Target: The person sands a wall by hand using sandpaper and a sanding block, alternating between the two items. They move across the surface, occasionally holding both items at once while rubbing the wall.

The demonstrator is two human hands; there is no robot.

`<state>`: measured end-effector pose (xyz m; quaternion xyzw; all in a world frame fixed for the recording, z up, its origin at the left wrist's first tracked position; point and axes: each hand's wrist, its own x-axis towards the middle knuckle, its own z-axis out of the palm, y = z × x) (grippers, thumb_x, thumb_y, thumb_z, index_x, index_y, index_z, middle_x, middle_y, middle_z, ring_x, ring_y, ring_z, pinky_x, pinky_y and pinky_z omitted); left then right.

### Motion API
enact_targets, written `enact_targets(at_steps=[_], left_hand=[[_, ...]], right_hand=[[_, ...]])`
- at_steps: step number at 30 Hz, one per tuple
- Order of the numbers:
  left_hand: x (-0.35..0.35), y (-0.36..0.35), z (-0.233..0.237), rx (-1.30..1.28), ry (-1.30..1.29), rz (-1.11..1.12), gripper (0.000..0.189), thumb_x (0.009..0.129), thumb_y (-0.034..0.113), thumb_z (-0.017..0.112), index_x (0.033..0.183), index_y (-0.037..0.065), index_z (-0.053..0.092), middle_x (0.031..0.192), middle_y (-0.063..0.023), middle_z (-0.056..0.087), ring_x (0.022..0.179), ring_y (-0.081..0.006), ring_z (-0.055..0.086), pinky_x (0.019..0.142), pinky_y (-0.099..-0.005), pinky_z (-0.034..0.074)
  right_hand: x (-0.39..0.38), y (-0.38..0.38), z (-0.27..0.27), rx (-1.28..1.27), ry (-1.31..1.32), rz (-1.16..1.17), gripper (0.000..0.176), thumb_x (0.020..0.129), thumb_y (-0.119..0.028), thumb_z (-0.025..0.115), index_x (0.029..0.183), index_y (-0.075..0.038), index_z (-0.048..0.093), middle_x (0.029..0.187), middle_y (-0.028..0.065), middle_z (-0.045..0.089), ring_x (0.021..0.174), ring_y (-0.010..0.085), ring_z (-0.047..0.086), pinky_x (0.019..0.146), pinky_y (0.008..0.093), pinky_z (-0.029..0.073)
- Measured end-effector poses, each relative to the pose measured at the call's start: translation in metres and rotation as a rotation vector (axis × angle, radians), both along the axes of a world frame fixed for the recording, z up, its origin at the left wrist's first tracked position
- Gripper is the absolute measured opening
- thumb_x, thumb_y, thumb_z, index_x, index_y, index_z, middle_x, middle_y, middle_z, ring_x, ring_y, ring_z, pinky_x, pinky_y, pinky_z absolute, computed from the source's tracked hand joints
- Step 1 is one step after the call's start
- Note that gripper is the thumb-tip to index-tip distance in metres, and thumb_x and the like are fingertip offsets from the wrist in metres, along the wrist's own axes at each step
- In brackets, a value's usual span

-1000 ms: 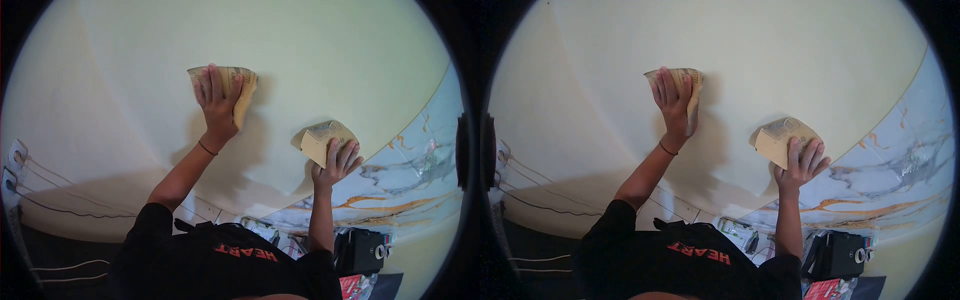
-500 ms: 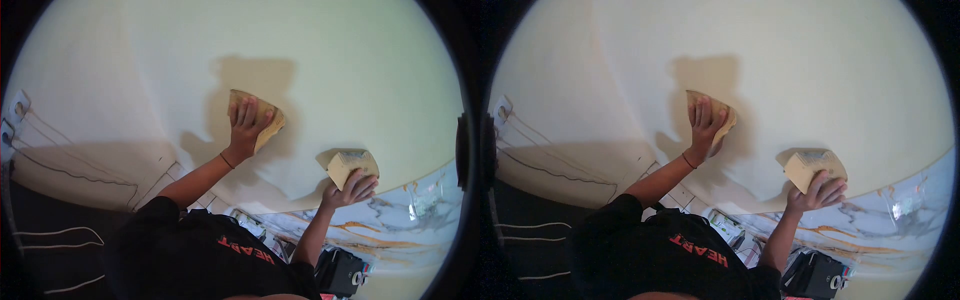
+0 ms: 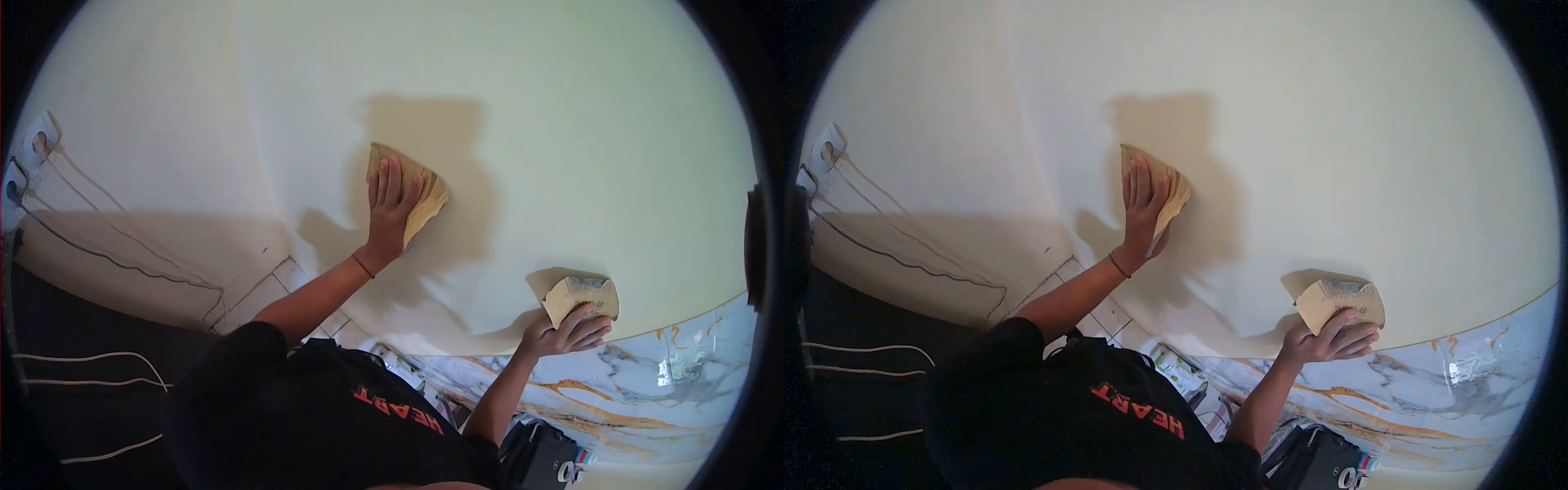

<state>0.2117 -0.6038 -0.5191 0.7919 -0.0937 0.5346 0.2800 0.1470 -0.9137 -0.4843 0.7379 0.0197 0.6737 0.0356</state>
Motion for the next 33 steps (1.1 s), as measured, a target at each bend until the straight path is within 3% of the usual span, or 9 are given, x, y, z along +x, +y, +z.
enact_targets(at_steps=[8, 13, 19, 21, 23, 26, 29, 32, 33], left_hand=[[0.018, 0.028, 0.108, -0.164, -0.179, -0.021, 0.044, 0.092, 0.02, 0.045, 0.134, 0.008, 0.044, 0.146, -0.0263, 0.017, 0.135, -0.0416, 0.018, 0.108, -0.0496, 0.009], [0.011, 0.005, 0.033, -0.046, -0.085, 0.022, 0.065, 0.077, 0.005, 0.056, 0.138, 0.011, 0.035, 0.146, -0.0262, 0.017, 0.136, -0.0424, 0.013, 0.108, -0.0523, 0.012], [-0.059, 0.015, -0.09, 0.062, 0.399, -0.111, 0.064, 0.078, 0.007, 0.056, 0.139, 0.011, 0.034, 0.147, -0.0241, 0.016, 0.136, -0.0386, 0.018, 0.108, -0.0483, 0.017], [-0.082, 0.029, -0.143, -0.159, 0.69, -0.308, 0.057, 0.086, 0.017, 0.053, 0.139, 0.013, 0.033, 0.143, -0.024, 0.026, 0.132, -0.036, 0.027, 0.105, -0.0421, 0.027], [-0.122, 0.036, -0.174, -0.476, 0.837, -0.159, 0.047, 0.091, 0.03, 0.048, 0.131, 0.006, 0.042, 0.124, -0.0248, 0.049, 0.115, -0.0378, 0.048, 0.093, -0.0402, 0.04], [-0.171, 0.048, -0.142, -0.6, 1.176, -0.125, 0.049, 0.091, 0.041, 0.046, 0.112, -0.003, 0.054, 0.096, -0.0247, 0.062, 0.093, -0.0399, 0.059, 0.08, -0.0424, 0.045], [-0.198, 0.063, -0.177, -0.753, 1.165, 0.067, 0.056, 0.089, 0.048, 0.047, 0.094, -0.007, 0.059, 0.083, -0.0225, 0.064, 0.079, -0.0371, 0.062, 0.072, -0.0417, 0.046], [-0.205, 0.067, -0.185, -0.94, 0.969, 0.125, 0.06, 0.087, 0.052, 0.049, 0.093, -0.007, 0.06, 0.08, -0.0234, 0.063, 0.079, -0.0328, 0.062, 0.071, -0.0393, 0.046], [-0.206, 0.071, -0.17, -1.069, 1.086, 0.073, 0.052, 0.09, 0.045, 0.05, 0.115, 0.0, 0.055, 0.102, -0.0109, 0.063, 0.097, -0.0187, 0.056, 0.086, -0.0326, 0.043]], right_hand=[[0.001, -0.003, -0.003, -0.018, -0.009, -0.025, 0.049, 0.092, -0.034, 0.032, 0.132, -0.01, 0.046, 0.143, 0.0215, 0.029, 0.133, 0.0372, 0.027, 0.108, 0.0513, 0.014], [0.0, -0.002, -0.004, -0.001, -0.003, 0.0, 0.048, 0.089, -0.028, 0.038, 0.135, -0.014, 0.043, 0.144, 0.0227, 0.027, 0.133, 0.0392, 0.025, 0.107, 0.0525, 0.014], [0.0, 0.004, -0.004, 0.027, 0.018, 0.035, 0.048, 0.09, -0.032, 0.035, 0.134, -0.015, 0.044, 0.145, 0.0219, 0.023, 0.135, 0.0379, 0.022, 0.107, 0.0531, 0.012], [-0.002, 0.011, -0.009, 0.059, 0.051, 0.067, 0.048, 0.091, -0.034, 0.034, 0.134, -0.015, 0.045, 0.146, 0.0214, 0.021, 0.136, 0.0372, 0.019, 0.107, 0.0532, 0.01], [-0.001, 0.017, -0.015, 0.118, 0.077, 0.076, 0.054, 0.095, -0.046, 0.024, 0.134, -0.015, 0.044, 0.148, 0.0188, 0.017, 0.137, 0.0366, 0.014, 0.108, 0.0521, 0.005], [0.0, 0.023, -0.028, 0.194, 0.153, 0.176, 0.054, 0.095, -0.047, 0.023, 0.133, -0.016, 0.046, 0.149, 0.0189, 0.014, 0.138, 0.0373, 0.009, 0.107, 0.0544, 0.003], [-0.004, 0.052, -0.051, 0.261, 0.244, 0.298, 0.056, 0.095, -0.05, 0.025, 0.131, -0.014, 0.049, 0.149, 0.0199, 0.013, 0.138, 0.0397, 0.005, 0.106, 0.057, 0.002], [-0.014, 0.098, -0.082, 0.374, 0.406, 0.489, 0.054, 0.095, -0.047, 0.031, 0.128, -0.008, 0.051, 0.148, 0.0242, 0.008, 0.137, 0.0415, 0.003, 0.107, 0.0548, 0.004], [-0.023, 0.12, -0.087, 0.373, 0.475, 0.593, 0.048, 0.097, -0.039, 0.035, 0.128, -0.006, 0.05, 0.148, 0.0244, 0.01, 0.137, 0.0397, 0.009, 0.11, 0.0467, 0.01]])
